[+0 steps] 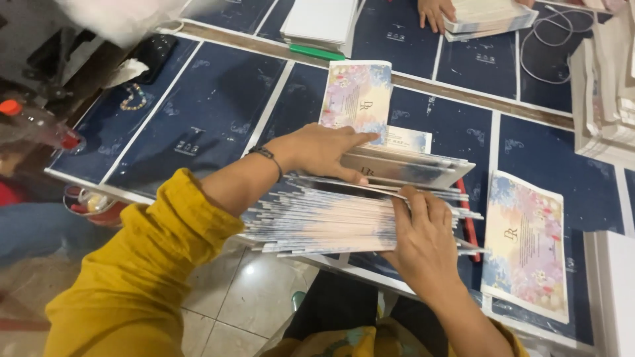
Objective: Folding and stacking printed invitation cards using a creasing tool on a work table.
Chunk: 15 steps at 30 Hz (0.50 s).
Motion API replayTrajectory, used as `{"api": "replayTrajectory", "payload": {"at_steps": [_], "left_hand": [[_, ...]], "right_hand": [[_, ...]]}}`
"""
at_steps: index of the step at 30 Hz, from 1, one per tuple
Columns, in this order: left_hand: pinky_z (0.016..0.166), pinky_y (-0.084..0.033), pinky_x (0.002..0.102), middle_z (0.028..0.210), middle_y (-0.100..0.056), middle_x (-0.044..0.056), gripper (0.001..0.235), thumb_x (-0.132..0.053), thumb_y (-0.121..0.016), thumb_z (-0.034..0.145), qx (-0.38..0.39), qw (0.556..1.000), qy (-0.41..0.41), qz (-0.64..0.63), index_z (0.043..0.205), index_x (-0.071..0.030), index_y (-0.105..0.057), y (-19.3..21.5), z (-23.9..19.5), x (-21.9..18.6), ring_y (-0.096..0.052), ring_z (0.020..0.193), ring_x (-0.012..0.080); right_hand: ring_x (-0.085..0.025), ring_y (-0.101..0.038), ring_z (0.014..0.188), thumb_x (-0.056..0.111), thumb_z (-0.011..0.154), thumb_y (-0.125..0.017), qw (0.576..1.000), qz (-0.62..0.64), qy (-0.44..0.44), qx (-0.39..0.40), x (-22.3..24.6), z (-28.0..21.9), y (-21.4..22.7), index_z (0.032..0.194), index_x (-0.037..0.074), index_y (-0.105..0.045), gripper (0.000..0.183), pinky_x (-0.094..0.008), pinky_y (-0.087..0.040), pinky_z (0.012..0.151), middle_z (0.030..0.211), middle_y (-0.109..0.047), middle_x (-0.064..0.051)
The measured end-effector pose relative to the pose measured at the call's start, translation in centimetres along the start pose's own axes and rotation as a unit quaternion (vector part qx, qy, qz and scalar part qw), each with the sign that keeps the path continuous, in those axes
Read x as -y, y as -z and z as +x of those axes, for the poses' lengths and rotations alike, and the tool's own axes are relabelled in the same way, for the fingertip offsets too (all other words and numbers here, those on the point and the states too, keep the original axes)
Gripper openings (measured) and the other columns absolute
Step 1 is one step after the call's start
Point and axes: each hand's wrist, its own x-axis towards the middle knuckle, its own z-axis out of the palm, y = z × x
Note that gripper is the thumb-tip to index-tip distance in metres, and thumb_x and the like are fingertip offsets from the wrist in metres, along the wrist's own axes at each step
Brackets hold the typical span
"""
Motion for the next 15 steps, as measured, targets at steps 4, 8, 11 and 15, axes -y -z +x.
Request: {"api": "replayTrajectory", "payload": {"at_steps": [4,8,11,15], "left_hand": [[0.102,-0.043,0.051,0.157,-0.045,0.012,0.113,-0.083,-0.047,0.074,0.053,0.998,-0.003,-0.027,0.167,-0.03,-0.012,0.5,-0.6,-0.6,-0.057,0.127,0.0381],[0.057,-0.045,0.034,0.119,-0.062,0.016,0.086,-0.067,-0.03,0.098,-0.019,0.995,-0.07,0.064,0.167,-0.016,-0.02,-1.4,0.9,0.8,-0.06,0.08,0.0228],[0.052,-0.042,0.027,0.123,-0.064,0.017,0.065,-0.053,-0.023,0.108,-0.052,0.995,-0.06,0.068,0.167,-0.026,-0.019,-2.4,3.2,2.7,-0.061,0.075,0.0162],[0.068,-0.047,0.043,0.137,-0.06,0.02,0.072,-0.06,-0.01,0.102,-0.042,0.997,-0.028,0.057,0.167,-0.03,-0.016,-1.2,4.9,3.5,-0.065,0.106,0.031]], "right_hand": [[-0.041,-0.055,0.116,0.041,0.058,-0.095,0.998,0.048,0.021,0.02,0.4,-0.2,1.5,0.13,0.001,-0.055,0.091,-0.053,-0.047,0.096,0.138,-0.049,-0.021],[-0.043,-0.056,0.115,0.036,0.041,-0.101,0.998,0.034,0.039,0.03,0.2,-0.6,1.5,0.126,-0.001,-0.055,0.104,-0.05,-0.048,0.095,0.135,-0.05,-0.025],[-0.035,-0.062,0.111,0.044,0.037,-0.099,0.998,0.009,0.056,0.032,0.2,-0.5,1.6,0.118,0.003,-0.059,0.099,-0.042,-0.046,0.091,0.136,-0.061,-0.018],[-0.037,-0.066,0.102,0.013,0.057,-0.082,0.998,0.027,0.061,-0.002,0.6,-1.9,1.8,0.117,-0.002,-0.06,0.065,-0.044,-0.048,0.08,0.125,-0.061,-0.025]]}}
